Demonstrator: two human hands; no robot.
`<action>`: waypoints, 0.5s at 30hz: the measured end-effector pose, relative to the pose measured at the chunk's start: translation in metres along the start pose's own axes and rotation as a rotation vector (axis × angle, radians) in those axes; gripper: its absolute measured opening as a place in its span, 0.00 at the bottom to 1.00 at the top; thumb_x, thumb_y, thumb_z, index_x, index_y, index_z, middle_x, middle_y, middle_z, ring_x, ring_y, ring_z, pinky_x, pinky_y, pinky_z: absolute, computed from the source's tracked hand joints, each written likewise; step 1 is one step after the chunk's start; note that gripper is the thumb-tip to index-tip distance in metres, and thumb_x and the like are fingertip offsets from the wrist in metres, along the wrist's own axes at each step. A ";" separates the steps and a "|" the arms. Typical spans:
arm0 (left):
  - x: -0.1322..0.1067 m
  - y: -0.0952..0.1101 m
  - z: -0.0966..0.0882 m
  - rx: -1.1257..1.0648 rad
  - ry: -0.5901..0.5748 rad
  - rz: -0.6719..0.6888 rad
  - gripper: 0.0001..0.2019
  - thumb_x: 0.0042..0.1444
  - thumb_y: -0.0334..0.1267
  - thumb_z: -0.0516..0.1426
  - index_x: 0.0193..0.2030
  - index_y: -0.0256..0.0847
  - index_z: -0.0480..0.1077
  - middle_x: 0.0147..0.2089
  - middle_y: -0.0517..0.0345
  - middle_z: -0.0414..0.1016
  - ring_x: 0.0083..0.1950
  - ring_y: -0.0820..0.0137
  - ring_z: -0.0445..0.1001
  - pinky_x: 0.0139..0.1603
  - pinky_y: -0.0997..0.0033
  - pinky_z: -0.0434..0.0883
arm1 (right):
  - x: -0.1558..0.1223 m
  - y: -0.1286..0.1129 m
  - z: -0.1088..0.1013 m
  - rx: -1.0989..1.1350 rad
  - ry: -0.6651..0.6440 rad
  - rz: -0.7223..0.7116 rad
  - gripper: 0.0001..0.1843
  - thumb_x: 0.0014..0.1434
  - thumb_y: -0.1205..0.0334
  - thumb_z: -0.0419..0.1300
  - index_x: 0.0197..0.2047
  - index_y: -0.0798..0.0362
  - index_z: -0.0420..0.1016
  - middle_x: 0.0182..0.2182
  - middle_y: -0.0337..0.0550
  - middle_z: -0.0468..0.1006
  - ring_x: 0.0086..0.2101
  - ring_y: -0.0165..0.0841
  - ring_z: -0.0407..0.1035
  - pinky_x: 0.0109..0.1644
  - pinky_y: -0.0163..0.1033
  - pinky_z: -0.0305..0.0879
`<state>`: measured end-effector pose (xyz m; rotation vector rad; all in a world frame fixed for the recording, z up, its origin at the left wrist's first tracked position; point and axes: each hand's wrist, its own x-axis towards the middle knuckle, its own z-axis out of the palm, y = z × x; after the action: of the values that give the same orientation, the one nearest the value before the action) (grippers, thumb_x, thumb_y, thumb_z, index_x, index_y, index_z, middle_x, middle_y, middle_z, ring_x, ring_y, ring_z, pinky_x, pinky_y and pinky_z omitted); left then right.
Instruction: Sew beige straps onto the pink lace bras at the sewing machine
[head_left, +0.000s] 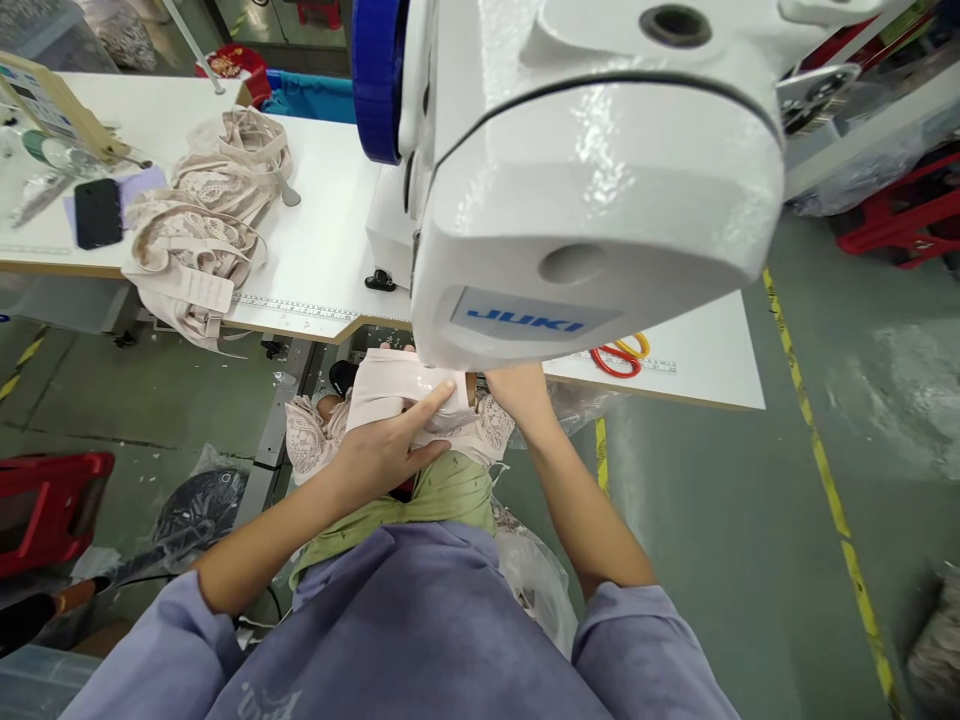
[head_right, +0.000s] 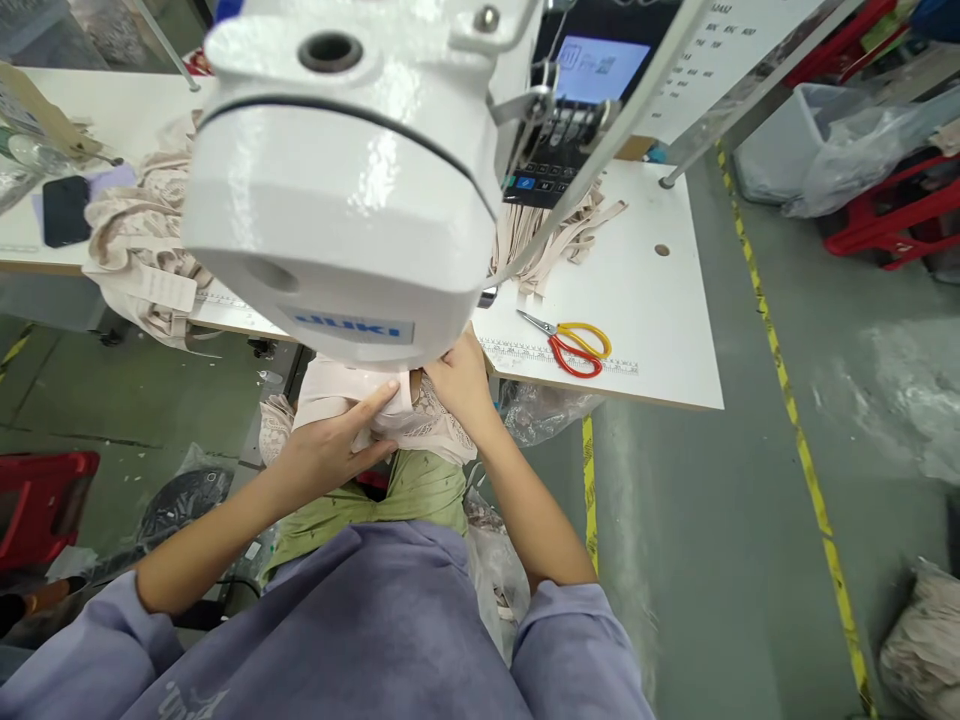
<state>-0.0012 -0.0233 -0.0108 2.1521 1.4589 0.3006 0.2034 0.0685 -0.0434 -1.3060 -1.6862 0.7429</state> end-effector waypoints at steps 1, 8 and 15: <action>0.000 0.000 0.000 -0.018 0.000 -0.005 0.32 0.64 0.52 0.58 0.74 0.53 0.58 0.36 0.57 0.74 0.26 0.71 0.66 0.22 0.74 0.51 | 0.000 0.001 0.000 -0.003 0.002 0.000 0.18 0.64 0.53 0.55 0.51 0.51 0.76 0.54 0.53 0.77 0.56 0.47 0.69 0.60 0.52 0.67; 0.001 0.001 -0.002 -0.066 0.027 -0.001 0.32 0.63 0.50 0.60 0.72 0.54 0.60 0.34 0.59 0.72 0.25 0.72 0.63 0.22 0.74 0.51 | -0.001 0.005 0.002 -0.008 -0.008 0.010 0.20 0.64 0.54 0.55 0.55 0.52 0.73 0.55 0.55 0.76 0.57 0.46 0.69 0.59 0.50 0.68; 0.001 0.003 -0.004 -0.001 -0.002 0.016 0.33 0.65 0.50 0.57 0.75 0.55 0.55 0.34 0.59 0.72 0.26 0.72 0.64 0.22 0.74 0.51 | 0.002 0.006 0.001 -0.036 -0.012 -0.003 0.17 0.63 0.55 0.55 0.52 0.51 0.76 0.55 0.52 0.77 0.58 0.47 0.66 0.61 0.52 0.66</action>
<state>-0.0001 -0.0225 -0.0056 2.1633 1.4411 0.3044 0.2055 0.0723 -0.0485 -1.3260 -1.7182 0.7226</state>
